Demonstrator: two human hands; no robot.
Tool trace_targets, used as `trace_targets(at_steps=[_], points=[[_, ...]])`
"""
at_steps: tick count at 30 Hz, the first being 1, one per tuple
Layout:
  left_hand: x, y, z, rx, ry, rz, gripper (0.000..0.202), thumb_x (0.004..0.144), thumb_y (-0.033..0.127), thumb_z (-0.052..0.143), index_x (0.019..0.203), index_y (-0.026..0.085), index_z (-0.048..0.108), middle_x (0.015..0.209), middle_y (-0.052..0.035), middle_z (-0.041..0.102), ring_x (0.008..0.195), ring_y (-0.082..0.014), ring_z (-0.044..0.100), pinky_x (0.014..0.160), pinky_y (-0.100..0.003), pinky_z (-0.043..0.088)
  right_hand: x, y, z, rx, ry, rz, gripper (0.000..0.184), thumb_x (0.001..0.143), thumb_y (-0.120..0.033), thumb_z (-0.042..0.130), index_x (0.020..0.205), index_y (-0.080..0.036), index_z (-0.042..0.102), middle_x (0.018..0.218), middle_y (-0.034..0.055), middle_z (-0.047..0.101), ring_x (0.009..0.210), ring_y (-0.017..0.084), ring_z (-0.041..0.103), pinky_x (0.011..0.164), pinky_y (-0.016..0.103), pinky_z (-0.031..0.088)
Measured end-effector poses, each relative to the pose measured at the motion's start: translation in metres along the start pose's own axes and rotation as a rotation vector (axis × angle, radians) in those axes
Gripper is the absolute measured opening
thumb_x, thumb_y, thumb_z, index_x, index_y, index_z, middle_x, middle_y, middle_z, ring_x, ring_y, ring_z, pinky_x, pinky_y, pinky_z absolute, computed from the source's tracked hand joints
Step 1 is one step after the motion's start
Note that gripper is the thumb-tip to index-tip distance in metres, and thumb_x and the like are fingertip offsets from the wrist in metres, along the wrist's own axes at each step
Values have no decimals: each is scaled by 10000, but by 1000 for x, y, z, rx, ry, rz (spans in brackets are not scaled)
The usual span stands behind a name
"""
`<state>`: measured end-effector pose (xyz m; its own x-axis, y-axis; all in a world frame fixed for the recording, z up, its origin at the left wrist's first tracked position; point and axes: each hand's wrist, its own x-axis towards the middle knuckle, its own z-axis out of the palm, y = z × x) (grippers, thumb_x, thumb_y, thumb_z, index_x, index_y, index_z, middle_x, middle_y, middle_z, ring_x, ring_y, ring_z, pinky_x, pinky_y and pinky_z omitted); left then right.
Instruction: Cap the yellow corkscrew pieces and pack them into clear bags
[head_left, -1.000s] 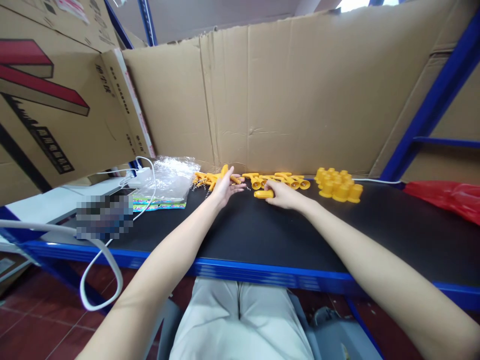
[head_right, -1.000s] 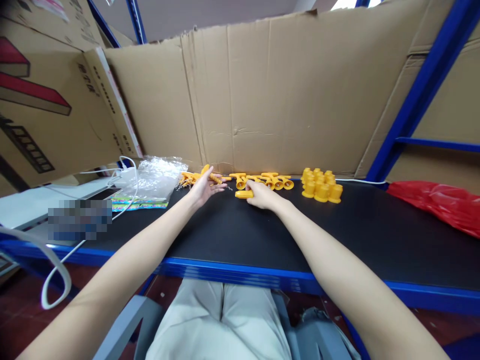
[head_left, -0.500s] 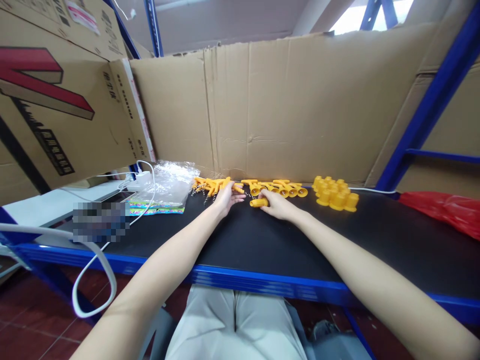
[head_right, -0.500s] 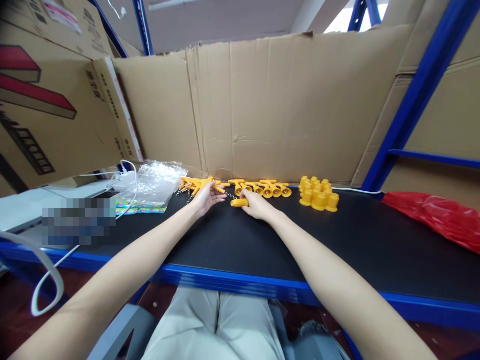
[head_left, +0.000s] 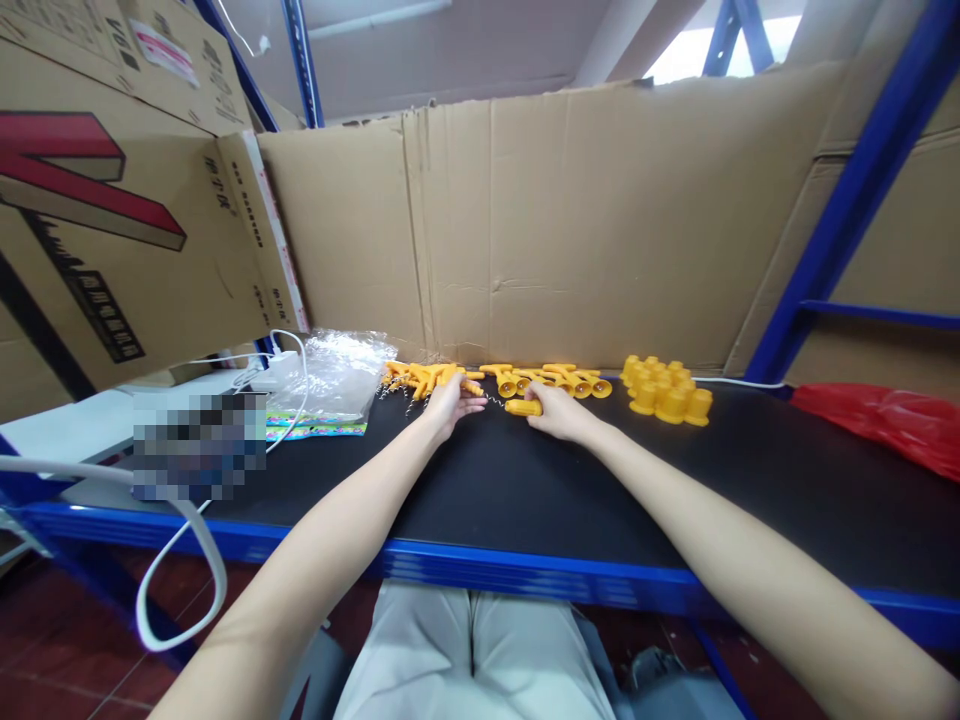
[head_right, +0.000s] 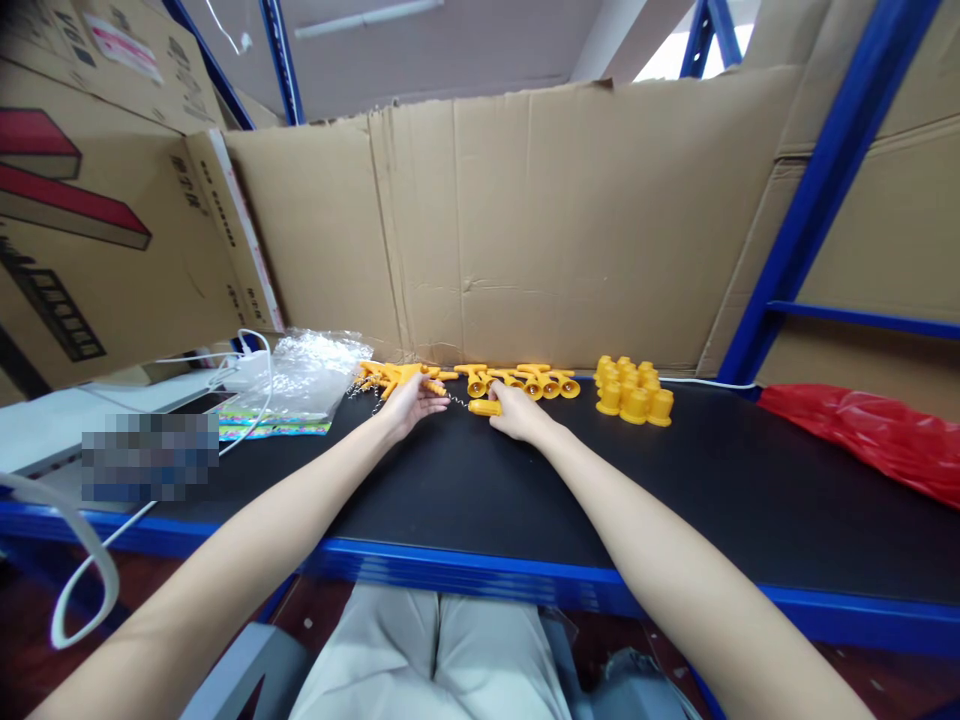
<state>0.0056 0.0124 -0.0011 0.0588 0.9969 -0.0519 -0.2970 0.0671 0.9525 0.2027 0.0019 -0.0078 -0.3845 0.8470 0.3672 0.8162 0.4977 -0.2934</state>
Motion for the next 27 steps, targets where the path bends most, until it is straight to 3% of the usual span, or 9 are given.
trace_targets(at_steps=[10, 13, 17, 22, 25, 27], points=[[-4, -2, 3, -29, -71, -43, 217, 834, 261, 409, 815, 87, 538, 589, -74, 614, 570, -154, 628, 613, -261, 508, 0, -7, 7, 83, 31, -23, 205, 650, -167, 561, 837, -159, 477, 727, 12, 539, 627, 124, 485, 595, 231, 353], [-4, 0, 1, -29, -71, -39, 375, 823, 429, 423, 910, 80, 527, 622, -81, 617, 604, -173, 633, 628, -279, 512, 0, -6, 7, 75, 45, -27, 211, 652, -169, 565, 847, -159, 483, 753, 20, 548, 643, 127, 488, 608, 234, 356], [-3, 5, -4, -62, -79, -42, 626, 792, 633, 282, 1066, 104, 475, 715, -105, 632, 673, -206, 639, 646, -332, 512, 0, -5, 6, 71, 47, -17, 210, 656, -172, 560, 852, -162, 486, 748, 16, 545, 640, 126, 489, 611, 235, 358], [2, 6, -7, 87, -30, -95, 436, 854, 427, 283, 997, 100, 534, 704, -89, 616, 560, -148, 602, 545, -257, 487, -1, -7, 2, 58, 56, 11, 202, 654, -174, 562, 845, -160, 498, 695, 4, 527, 604, 121, 473, 584, 232, 347], [4, 3, -9, 335, -5, 14, 327, 814, 260, 390, 1071, 107, 524, 709, -55, 601, 482, -99, 545, 488, -213, 446, -1, -7, 0, 73, 66, 22, 198, 643, -164, 566, 832, -156, 507, 709, 8, 534, 623, 125, 483, 594, 236, 355], [3, 1, -11, 593, -45, 152, 423, 796, 213, 408, 1209, 135, 449, 719, -35, 593, 476, -97, 531, 492, -220, 438, -1, -5, -1, 87, 76, 20, 198, 634, -157, 571, 823, -155, 509, 712, 6, 536, 629, 125, 487, 601, 238, 361]])
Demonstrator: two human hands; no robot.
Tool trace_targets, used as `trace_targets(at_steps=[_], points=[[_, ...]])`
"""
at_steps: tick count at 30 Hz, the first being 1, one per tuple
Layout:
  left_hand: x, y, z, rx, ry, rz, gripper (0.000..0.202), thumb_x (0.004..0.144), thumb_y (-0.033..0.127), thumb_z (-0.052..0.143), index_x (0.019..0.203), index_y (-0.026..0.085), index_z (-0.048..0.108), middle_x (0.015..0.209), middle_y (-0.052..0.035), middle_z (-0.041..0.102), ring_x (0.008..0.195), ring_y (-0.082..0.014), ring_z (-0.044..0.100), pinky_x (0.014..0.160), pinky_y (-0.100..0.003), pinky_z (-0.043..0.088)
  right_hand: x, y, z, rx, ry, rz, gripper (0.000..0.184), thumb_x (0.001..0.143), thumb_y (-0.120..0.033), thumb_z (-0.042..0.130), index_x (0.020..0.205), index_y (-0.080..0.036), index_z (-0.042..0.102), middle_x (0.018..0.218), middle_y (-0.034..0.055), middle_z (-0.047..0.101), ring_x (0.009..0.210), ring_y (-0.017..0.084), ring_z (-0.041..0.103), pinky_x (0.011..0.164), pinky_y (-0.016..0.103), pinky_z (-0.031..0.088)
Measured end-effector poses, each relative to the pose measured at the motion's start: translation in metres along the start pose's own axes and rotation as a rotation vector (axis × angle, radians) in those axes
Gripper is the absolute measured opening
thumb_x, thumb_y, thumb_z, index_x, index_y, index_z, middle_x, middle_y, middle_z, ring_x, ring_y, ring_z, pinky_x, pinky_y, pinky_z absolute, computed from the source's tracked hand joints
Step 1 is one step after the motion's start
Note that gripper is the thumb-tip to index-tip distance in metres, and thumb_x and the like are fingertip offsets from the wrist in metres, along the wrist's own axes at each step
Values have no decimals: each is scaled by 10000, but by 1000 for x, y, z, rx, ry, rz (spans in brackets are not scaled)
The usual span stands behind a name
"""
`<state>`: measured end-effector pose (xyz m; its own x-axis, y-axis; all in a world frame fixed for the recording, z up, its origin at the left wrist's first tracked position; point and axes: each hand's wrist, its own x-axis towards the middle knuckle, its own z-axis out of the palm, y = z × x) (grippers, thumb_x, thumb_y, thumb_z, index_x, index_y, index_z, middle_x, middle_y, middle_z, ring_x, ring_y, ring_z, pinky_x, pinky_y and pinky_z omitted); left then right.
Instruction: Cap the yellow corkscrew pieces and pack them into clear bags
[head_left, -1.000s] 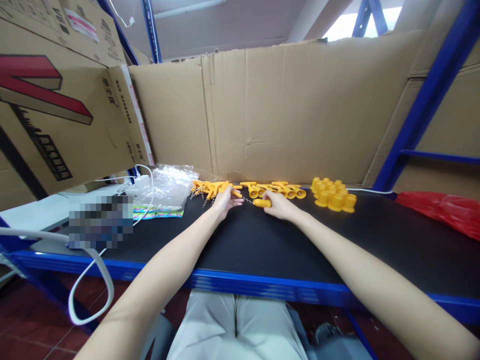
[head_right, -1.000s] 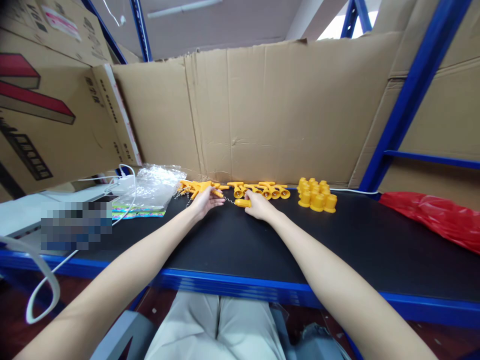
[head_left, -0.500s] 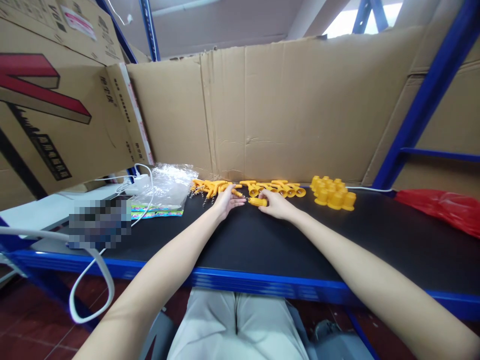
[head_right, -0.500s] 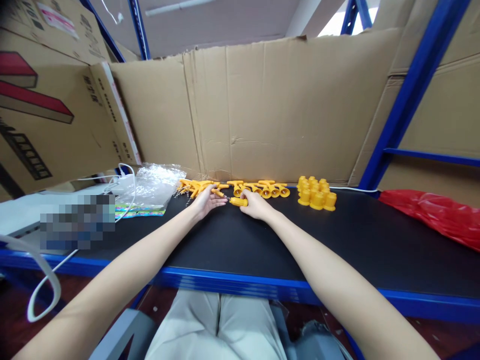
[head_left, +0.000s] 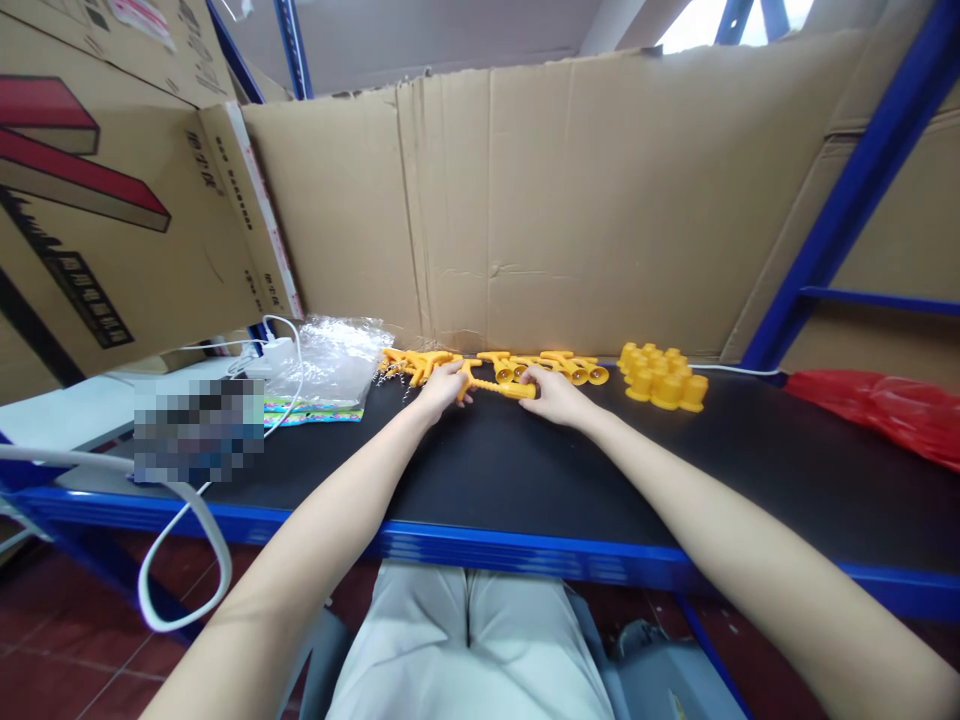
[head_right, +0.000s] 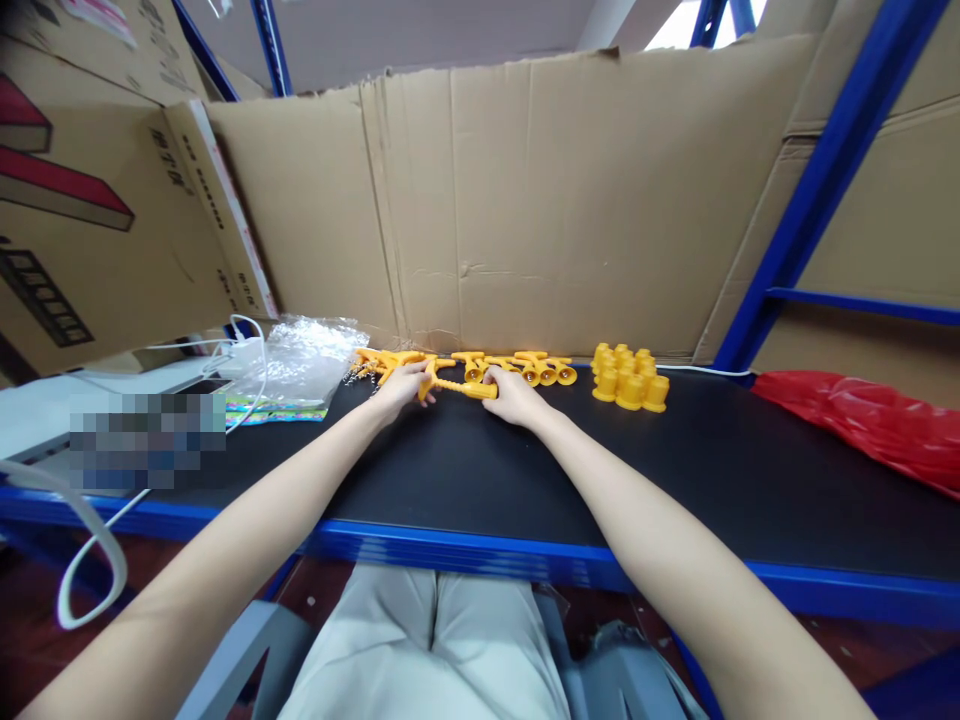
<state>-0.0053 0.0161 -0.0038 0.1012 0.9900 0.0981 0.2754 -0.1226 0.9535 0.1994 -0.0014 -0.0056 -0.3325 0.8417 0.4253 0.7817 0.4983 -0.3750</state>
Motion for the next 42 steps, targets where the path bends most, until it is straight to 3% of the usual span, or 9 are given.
trace_targets(at_steps=[3, 5, 9, 18, 23, 28, 32, 36, 42], points=[[-3, -3, -4, 446, -37, 274, 520, 804, 254, 427, 1316, 201, 352, 689, -5, 582, 545, -118, 543, 607, -262, 457, 1, 5, 0, 21, 5, -5, 196, 629, -154, 576, 816, -156, 515, 711, 3, 540, 620, 124, 486, 603, 244, 370], [-6, -4, -7, 676, -59, 423, 496, 791, 307, 469, 1274, 204, 422, 701, -10, 590, 638, -141, 559, 701, -286, 450, 2, 9, 0, 35, 8, -4, 202, 629, -158, 584, 822, -152, 524, 724, 9, 549, 624, 126, 489, 609, 252, 380], [-7, -3, -10, 884, -69, 466, 374, 729, 321, 547, 1074, 180, 570, 790, -42, 625, 738, -178, 572, 723, -290, 444, 4, 17, 1, 98, 34, -29, 231, 635, -191, 610, 855, -146, 558, 802, 31, 580, 658, 132, 509, 654, 283, 417], [-8, 0, -12, 994, 66, 414, 263, 721, 313, 531, 952, 200, 585, 808, -52, 630, 782, -206, 585, 694, -292, 439, 8, 27, 5, 545, -96, -6, 475, 630, -263, 669, 1079, -188, 537, 1041, 74, 557, 715, 125, 570, 736, 344, 482], [-10, 1, -11, 981, 63, 432, 260, 723, 296, 525, 961, 206, 578, 794, -41, 625, 775, -194, 585, 697, -281, 438, 2, 23, -3, 806, -193, 153, 377, 698, -367, 643, 988, -149, 540, 901, 87, 605, 697, 145, 617, 750, 341, 491], [-11, 1, -9, 975, 42, 439, 266, 719, 313, 532, 961, 210, 577, 808, -51, 620, 779, -200, 582, 712, -289, 439, 2, 16, -5, 789, -252, 295, 400, 813, -523, 441, 738, -135, 503, 680, 99, 639, 494, 107, 569, 509, 240, 461], [-10, 0, -8, 977, 41, 404, 258, 716, 313, 545, 950, 209, 580, 832, -54, 622, 798, -201, 581, 726, -289, 440, 3, 16, -4, 812, -264, 315, 367, 830, -500, 431, 895, -142, 473, 666, 78, 649, 481, 108, 578, 461, 218, 436], [-9, -1, -7, 973, 46, 391, 263, 713, 319, 552, 951, 211, 578, 839, -57, 624, 807, -207, 583, 740, -299, 441, 1, 22, -6, 860, -331, 228, 438, 757, -334, 617, 1086, -161, 385, 757, 61, 667, 563, 116, 614, 531, 229, 464], [-8, -1, -7, 961, 66, 411, 269, 707, 323, 563, 955, 219, 569, 829, -50, 626, 806, -210, 588, 727, -297, 441, 2, 20, -4, 805, -310, 275, 360, 801, -498, 488, 829, -140, 462, 648, 74, 648, 431, 87, 546, 429, 199, 402]])
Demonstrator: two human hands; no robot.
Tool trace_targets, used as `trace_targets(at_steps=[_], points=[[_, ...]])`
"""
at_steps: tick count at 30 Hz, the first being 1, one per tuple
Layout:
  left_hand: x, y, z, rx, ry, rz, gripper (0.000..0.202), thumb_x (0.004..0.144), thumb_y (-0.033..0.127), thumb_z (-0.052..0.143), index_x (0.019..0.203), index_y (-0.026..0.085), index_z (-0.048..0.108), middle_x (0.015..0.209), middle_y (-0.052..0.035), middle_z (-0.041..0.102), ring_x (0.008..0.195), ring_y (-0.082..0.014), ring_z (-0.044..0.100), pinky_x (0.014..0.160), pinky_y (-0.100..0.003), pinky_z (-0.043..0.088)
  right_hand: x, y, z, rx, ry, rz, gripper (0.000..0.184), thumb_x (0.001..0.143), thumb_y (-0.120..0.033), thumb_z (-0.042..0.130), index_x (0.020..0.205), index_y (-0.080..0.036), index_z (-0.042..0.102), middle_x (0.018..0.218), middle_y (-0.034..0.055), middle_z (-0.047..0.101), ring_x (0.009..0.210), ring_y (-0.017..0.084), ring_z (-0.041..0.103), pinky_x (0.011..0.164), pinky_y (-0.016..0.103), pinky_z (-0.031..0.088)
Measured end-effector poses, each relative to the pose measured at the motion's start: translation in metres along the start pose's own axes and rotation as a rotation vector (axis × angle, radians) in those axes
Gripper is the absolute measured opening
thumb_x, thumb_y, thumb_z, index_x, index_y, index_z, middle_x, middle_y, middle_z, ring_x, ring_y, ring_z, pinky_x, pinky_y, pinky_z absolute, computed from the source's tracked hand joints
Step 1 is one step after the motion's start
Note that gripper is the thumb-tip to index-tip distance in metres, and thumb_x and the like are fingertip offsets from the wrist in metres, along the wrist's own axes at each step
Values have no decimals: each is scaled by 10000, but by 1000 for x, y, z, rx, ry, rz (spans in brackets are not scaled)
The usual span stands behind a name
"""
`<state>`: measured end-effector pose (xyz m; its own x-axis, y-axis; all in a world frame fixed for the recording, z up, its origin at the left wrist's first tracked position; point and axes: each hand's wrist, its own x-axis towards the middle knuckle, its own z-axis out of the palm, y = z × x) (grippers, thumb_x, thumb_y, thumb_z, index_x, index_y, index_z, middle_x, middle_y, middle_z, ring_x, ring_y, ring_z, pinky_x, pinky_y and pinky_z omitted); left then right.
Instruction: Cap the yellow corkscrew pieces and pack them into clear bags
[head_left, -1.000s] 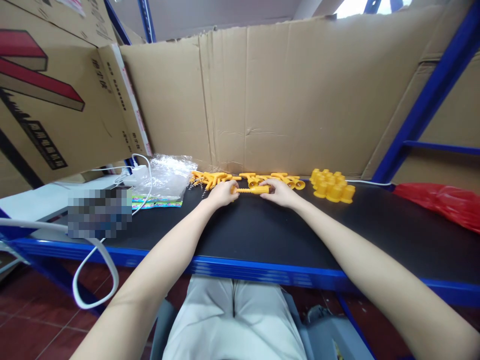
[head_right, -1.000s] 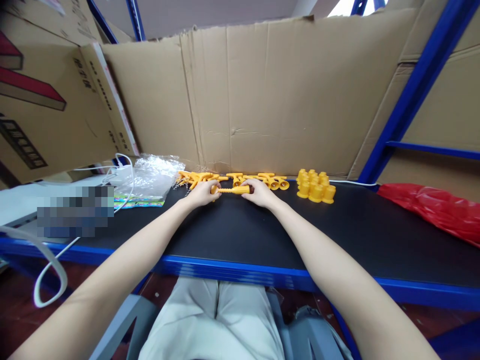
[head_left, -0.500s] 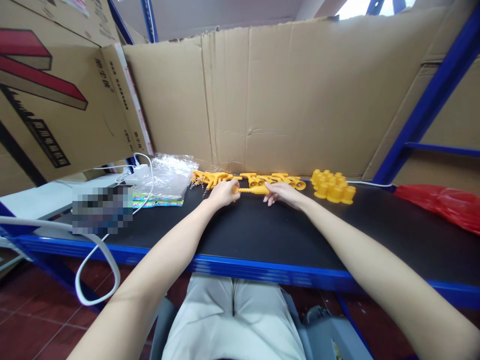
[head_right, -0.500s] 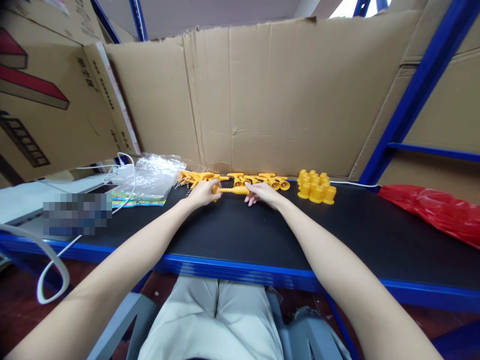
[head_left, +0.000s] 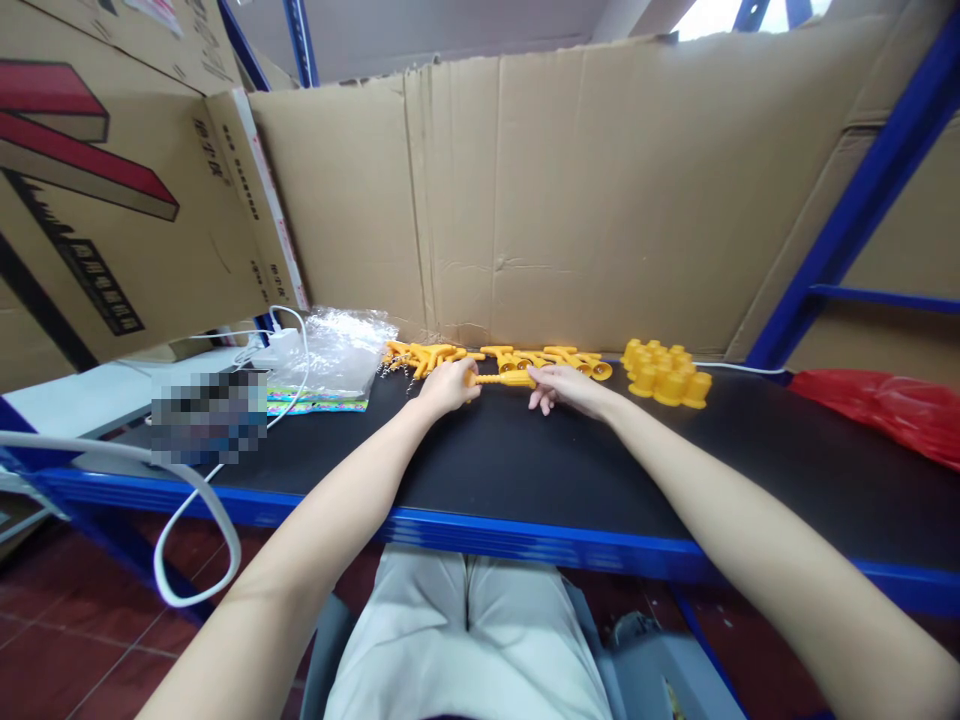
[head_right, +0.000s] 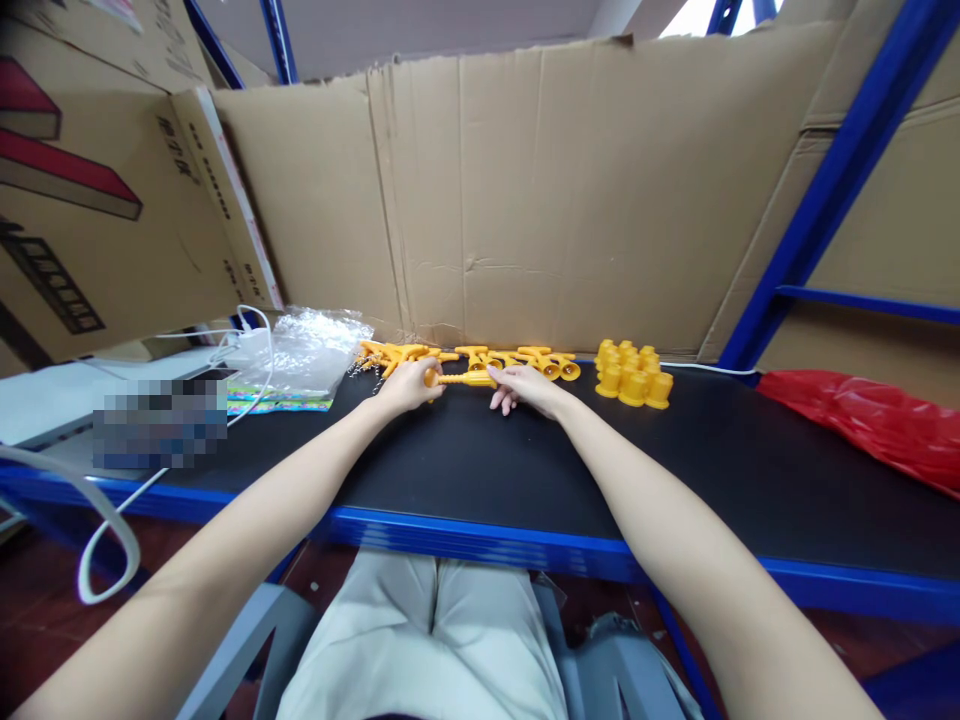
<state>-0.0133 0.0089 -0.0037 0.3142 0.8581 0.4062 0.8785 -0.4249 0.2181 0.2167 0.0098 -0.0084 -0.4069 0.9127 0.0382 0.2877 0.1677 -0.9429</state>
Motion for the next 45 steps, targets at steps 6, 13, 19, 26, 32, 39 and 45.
trace_targets(at_steps=[6, 13, 19, 26, 32, 39, 45], points=[[1, 0, -2, 1, -3, -31, 290, 694, 352, 583, 952, 221, 569, 840, -53, 623, 822, -220, 585, 729, -306, 438, 0, -2, -2, 32, 11, 30, 400, 782, -477, 530, 978, -130, 496, 817, 101, 651, 499, 92, 575, 447, 203, 445], [-1, 3, -5, -26, 5, -15, 296, 690, 354, 602, 953, 222, 571, 840, -47, 621, 835, -216, 579, 717, -293, 434, -4, 2, -9, 98, -19, -27, 494, 703, -259, 667, 1140, -216, 441, 1030, 71, 585, 654, 92, 618, 588, 228, 518], [-2, 4, -7, -24, -6, -35, 304, 698, 371, 607, 959, 222, 567, 835, -44, 618, 829, -206, 576, 724, -287, 429, -1, 4, -6, 95, 23, -12, 328, 755, -332, 614, 1005, -149, 509, 903, 104, 648, 601, 96, 603, 556, 219, 507], [0, 4, -5, -33, -11, -39, 315, 691, 388, 618, 952, 219, 568, 836, -49, 615, 835, -213, 576, 749, -300, 426, -1, 4, -7, 98, 12, -15, 400, 745, -352, 623, 1060, -138, 503, 890, 112, 657, 600, 100, 606, 545, 211, 501], [-1, 5, -7, -57, 1, -36, 317, 688, 375, 624, 955, 214, 569, 826, -46, 611, 832, -209, 581, 739, -290, 427, 0, 4, -5, 29, 62, -72, 367, 723, -384, 636, 976, -154, 502, 768, 72, 662, 523, 95, 582, 484, 211, 471], [0, 6, -6, -56, 8, -14, 324, 688, 397, 619, 952, 217, 568, 813, -51, 613, 817, -222, 581, 721, -303, 430, 2, -1, 0, 15, 85, 16, 441, 787, -566, 451, 742, -132, 515, 613, 90, 632, 416, 85, 522, 416, 207, 425], [0, 4, -5, -24, 5, -17, 331, 692, 407, 615, 958, 218, 562, 843, -53, 617, 843, -218, 578, 738, -298, 431, -2, 0, -7, 75, 7, 0, 395, 740, -373, 623, 1047, -163, 490, 886, 81, 638, 601, 104, 612, 539, 216, 492]])
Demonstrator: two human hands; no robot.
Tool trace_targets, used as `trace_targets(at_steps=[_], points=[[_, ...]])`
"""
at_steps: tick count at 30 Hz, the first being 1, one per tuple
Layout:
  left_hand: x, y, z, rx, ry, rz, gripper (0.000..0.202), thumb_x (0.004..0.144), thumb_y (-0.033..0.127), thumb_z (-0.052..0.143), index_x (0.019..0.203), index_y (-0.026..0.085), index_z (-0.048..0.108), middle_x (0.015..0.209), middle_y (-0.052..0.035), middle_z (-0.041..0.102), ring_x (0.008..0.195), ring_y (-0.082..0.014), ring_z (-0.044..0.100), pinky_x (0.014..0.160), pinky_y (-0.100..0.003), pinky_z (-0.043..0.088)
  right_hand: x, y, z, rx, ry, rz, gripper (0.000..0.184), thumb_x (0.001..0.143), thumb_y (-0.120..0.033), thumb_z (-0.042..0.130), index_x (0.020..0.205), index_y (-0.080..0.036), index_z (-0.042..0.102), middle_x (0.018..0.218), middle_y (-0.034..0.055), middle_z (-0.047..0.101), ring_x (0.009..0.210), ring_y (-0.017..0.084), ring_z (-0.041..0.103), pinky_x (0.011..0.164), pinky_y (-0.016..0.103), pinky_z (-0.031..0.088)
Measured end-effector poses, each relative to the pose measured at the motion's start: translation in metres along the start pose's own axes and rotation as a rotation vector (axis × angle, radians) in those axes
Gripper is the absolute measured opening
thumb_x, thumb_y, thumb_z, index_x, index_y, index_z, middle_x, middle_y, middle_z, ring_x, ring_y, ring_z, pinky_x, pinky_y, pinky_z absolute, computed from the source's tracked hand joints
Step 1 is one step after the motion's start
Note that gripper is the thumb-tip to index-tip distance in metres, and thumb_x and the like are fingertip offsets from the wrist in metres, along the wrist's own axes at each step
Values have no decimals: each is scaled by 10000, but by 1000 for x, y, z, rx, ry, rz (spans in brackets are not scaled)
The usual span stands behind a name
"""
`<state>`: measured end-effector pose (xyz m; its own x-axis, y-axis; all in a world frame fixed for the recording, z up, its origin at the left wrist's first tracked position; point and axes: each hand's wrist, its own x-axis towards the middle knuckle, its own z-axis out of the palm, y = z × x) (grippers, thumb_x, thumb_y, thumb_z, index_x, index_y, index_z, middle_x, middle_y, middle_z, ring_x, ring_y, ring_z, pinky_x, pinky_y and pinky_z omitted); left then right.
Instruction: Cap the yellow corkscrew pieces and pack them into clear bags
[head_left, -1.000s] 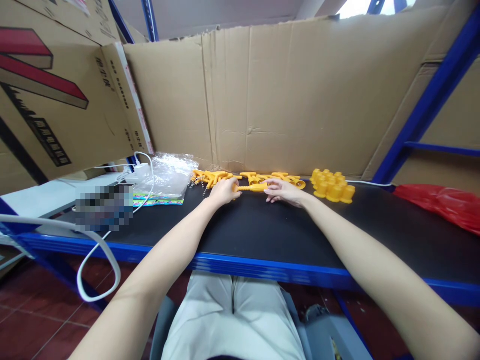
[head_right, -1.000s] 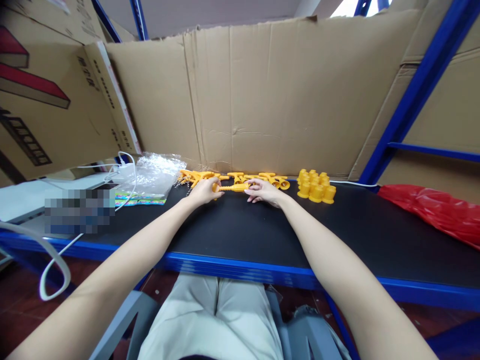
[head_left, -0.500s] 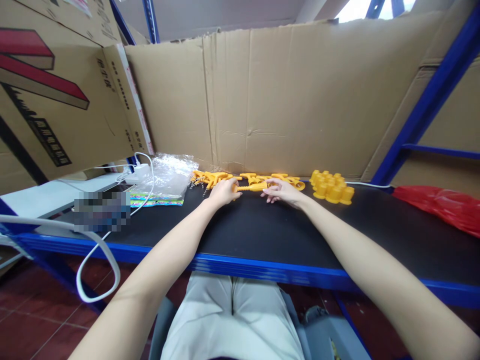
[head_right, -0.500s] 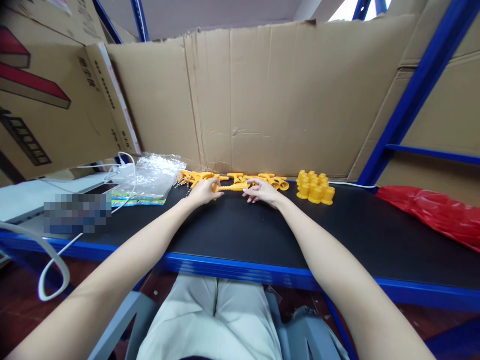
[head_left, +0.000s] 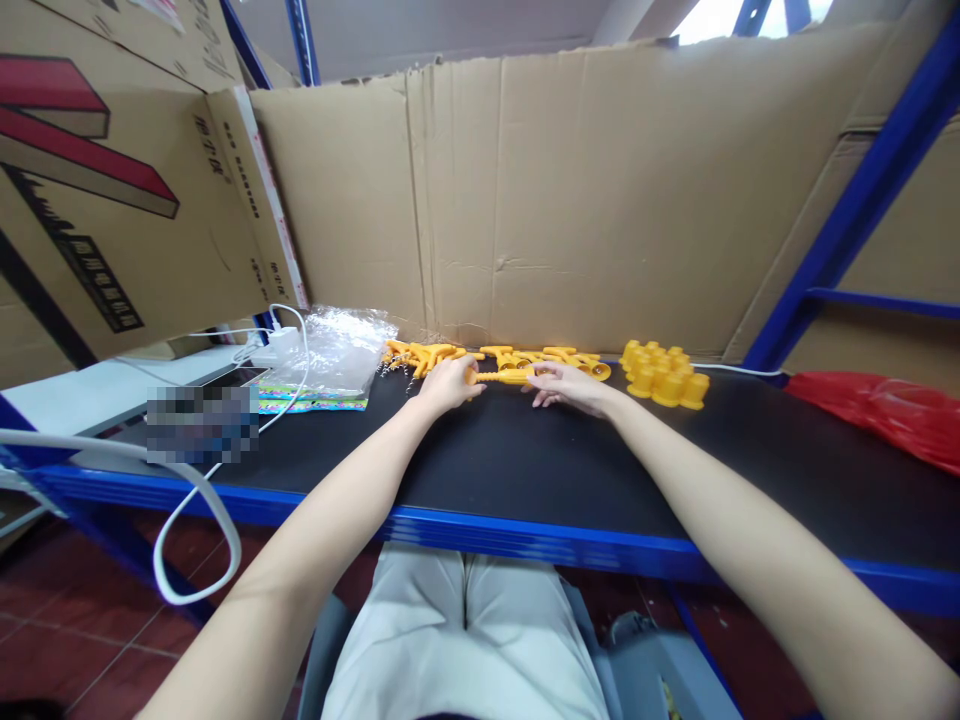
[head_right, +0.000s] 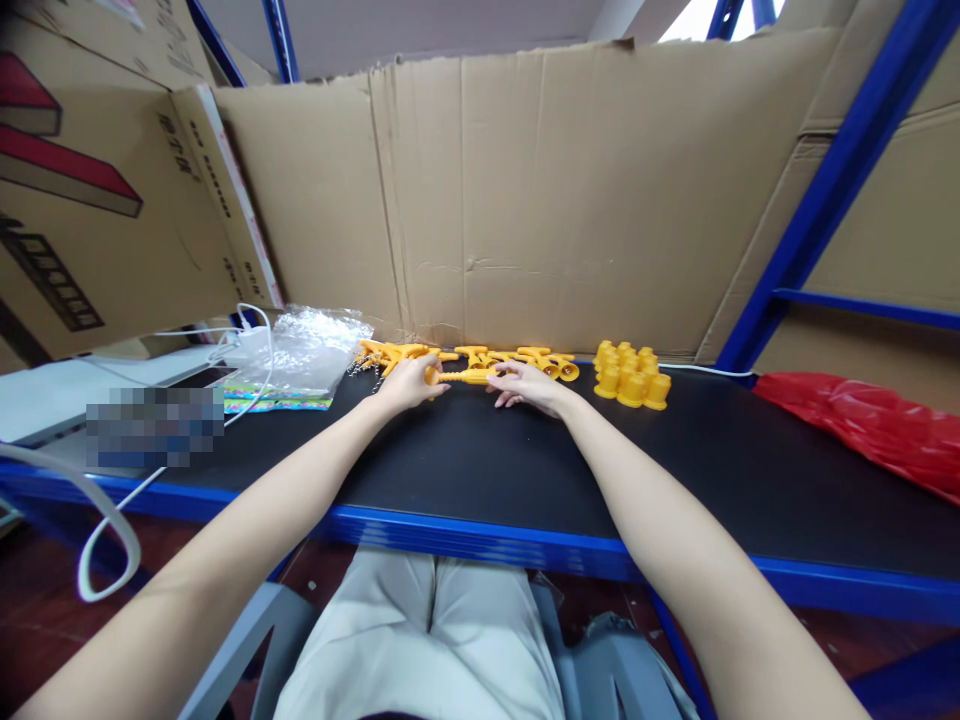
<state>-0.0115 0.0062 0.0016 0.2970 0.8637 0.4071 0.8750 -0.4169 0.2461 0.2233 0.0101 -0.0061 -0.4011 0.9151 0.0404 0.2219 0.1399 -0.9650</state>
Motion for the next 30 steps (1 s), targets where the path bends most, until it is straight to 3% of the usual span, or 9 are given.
trace_targets(at_steps=[4, 10, 21, 25, 30], points=[[-1, 0, 0, 6, 8, 6, 328, 696, 411, 609, 956, 217, 562, 833, -53, 618, 839, -221, 580, 734, -299, 432, 0, 3, -3, 42, -11, -38, 452, 706, -276, 667, 1100, -197, 459, 920, 53, 617, 632, 101, 620, 562, 218, 498], [-2, 1, -1, 11, 5, 6, 334, 699, 402, 606, 970, 214, 557, 815, -47, 617, 816, -215, 585, 720, -300, 435, 2, 3, 2, 27, 28, -23, 275, 776, -368, 583, 918, -138, 532, 833, 87, 654, 543, 79, 585, 496, 188, 465], [-3, 3, -2, 26, 0, 5, 353, 699, 431, 600, 972, 213, 554, 850, -50, 623, 833, -216, 585, 728, -307, 438, 1, -2, 9, 1, 74, 18, 330, 792, -469, 520, 740, -143, 520, 690, 84, 655, 496, 87, 564, 456, 186, 432], [-2, 4, -3, 24, -10, 0, 362, 697, 434, 603, 979, 212, 556, 858, -49, 622, 833, -210, 582, 734, -304, 437, 1, -3, 7, 27, 77, 35, 307, 807, -444, 509, 789, -138, 526, 741, 98, 659, 521, 93, 581, 465, 188, 447], [-1, 1, 0, 26, 1, 2, 381, 691, 444, 602, 989, 211, 555, 855, -51, 618, 806, -210, 584, 710, -303, 438, 2, 1, 1, 54, 26, -12, 356, 718, -302, 651, 1018, -164, 516, 882, 77, 656, 602, 102, 614, 515, 197, 482]])
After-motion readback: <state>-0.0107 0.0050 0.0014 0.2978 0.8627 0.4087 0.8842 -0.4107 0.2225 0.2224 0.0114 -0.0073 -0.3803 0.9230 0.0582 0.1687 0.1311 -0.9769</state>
